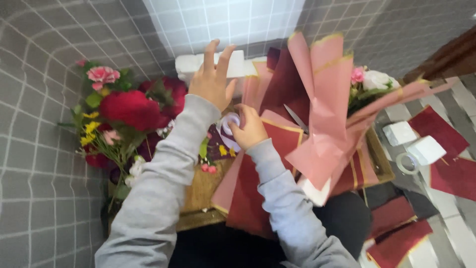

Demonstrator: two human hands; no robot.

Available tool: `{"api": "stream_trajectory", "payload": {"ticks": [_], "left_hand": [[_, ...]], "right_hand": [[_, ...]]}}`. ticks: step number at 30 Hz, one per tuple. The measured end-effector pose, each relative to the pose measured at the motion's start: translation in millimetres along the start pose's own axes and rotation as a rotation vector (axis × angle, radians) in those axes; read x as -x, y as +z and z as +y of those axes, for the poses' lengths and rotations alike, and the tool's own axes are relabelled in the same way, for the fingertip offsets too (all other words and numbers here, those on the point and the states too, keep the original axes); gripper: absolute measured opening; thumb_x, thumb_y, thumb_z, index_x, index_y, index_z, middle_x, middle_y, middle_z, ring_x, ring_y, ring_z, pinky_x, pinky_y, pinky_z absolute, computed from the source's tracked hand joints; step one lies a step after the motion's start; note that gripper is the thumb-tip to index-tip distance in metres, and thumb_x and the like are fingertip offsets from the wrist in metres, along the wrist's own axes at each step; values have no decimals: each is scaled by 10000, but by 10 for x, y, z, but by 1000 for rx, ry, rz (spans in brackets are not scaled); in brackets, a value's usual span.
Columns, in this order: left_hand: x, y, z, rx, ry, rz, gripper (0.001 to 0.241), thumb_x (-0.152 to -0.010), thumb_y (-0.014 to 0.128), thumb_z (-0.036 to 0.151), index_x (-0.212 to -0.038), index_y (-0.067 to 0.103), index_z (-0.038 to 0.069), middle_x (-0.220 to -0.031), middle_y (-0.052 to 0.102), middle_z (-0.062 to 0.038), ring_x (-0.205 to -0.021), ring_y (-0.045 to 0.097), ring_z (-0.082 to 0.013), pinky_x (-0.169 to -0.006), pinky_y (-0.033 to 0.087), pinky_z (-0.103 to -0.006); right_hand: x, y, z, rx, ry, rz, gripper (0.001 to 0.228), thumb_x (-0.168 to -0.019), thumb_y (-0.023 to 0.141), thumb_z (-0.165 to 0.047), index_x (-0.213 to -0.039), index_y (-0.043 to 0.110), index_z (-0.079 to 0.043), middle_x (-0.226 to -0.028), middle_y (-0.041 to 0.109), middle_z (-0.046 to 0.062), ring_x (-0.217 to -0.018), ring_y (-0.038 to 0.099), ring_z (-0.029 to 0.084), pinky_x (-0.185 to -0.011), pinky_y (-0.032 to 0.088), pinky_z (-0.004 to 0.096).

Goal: Folding pink and red wrapping paper and arranging flowers to create a bouquet.

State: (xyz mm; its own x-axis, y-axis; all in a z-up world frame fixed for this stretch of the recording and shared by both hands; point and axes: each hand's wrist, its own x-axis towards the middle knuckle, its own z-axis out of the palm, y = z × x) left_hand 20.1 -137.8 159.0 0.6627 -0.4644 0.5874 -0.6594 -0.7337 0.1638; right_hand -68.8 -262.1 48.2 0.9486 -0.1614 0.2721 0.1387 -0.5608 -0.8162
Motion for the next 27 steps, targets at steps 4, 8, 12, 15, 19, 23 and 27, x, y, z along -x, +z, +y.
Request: {"api": "stream_trajectory", "payload": {"ticks": [4, 8, 12, 15, 19, 23, 27], "left_hand": [[-169, 258, -162, 33, -52, -45, 835, -800, 805, 69, -1467, 346, 270, -1584, 202, -111, -1049, 689, -302, -877, 615, -467], [-87, 445, -295, -81, -134, -163, 1142, -800, 884, 270, -1613, 82, 242, -1560, 262, -172, -1234, 621, -386, -973, 562, -507], [33, 444, -392, -46, -201, -182, 1220, -828, 879, 349, -1662, -4, 229, -1626, 255, -168, -1413, 483, -381, -1082, 466, -523], [34, 330, -462, -34, -141, -192, 1152, -887, 833, 347, -1664, -9, 231, -1634, 241, -164, -1397, 497, -394, -1073, 469, -519], [77, 397, -639, -183, -198, -361, 1150, -828, 819, 498, -1652, 46, 284, -1624, 233, -139, -1457, 360, -437, -1130, 397, -593], [205, 468, -716, -232, -238, -587, 996, -827, 745, 529, -1612, 179, 296, -1615, 229, -114, -1483, 292, -393, -1166, 309, -567], [321, 482, -653, -212, -181, -479, 966, -771, 789, 489, -1574, 313, 236, -1582, 302, -148, -1457, 315, -405, -1153, 281, -590]], "right_hand": [[-359, 193, 94, -15, 51, 35, 406, -771, 663, -123, -1175, 683, -96, -1161, 703, 129, -1086, 661, 317, -944, 521, 398], [-616, 382, 316, 312, 457, -226, 632, -905, 650, -478, -1492, 459, -340, -1494, 482, -42, -1406, 428, 268, -1153, 363, 498], [-679, 425, 130, 406, 580, -258, 662, -956, 577, -438, -1555, 298, -489, -1569, 400, -137, -1455, 298, 239, -1204, 194, 584], [-768, 515, 224, 435, 572, -234, 570, -934, 569, -458, -1475, 397, -505, -1515, 434, -156, -1386, 350, 243, -1143, 277, 527], [-816, 653, 426, 418, 574, -158, 524, -914, 586, -466, -1417, 446, -511, -1454, 462, -158, -1354, 362, 254, -1123, 291, 527], [-755, 715, 474, 461, 522, -106, 445, -879, 609, -422, -1321, 558, -396, -1413, 473, -144, -1307, 373, 256, -1099, 321, 532], [-760, 735, 494, 525, 487, -108, 457, -842, 639, -417, -1295, 618, -355, -1400, 487, -131, -1290, 378, 266, -1076, 330, 530]]}}
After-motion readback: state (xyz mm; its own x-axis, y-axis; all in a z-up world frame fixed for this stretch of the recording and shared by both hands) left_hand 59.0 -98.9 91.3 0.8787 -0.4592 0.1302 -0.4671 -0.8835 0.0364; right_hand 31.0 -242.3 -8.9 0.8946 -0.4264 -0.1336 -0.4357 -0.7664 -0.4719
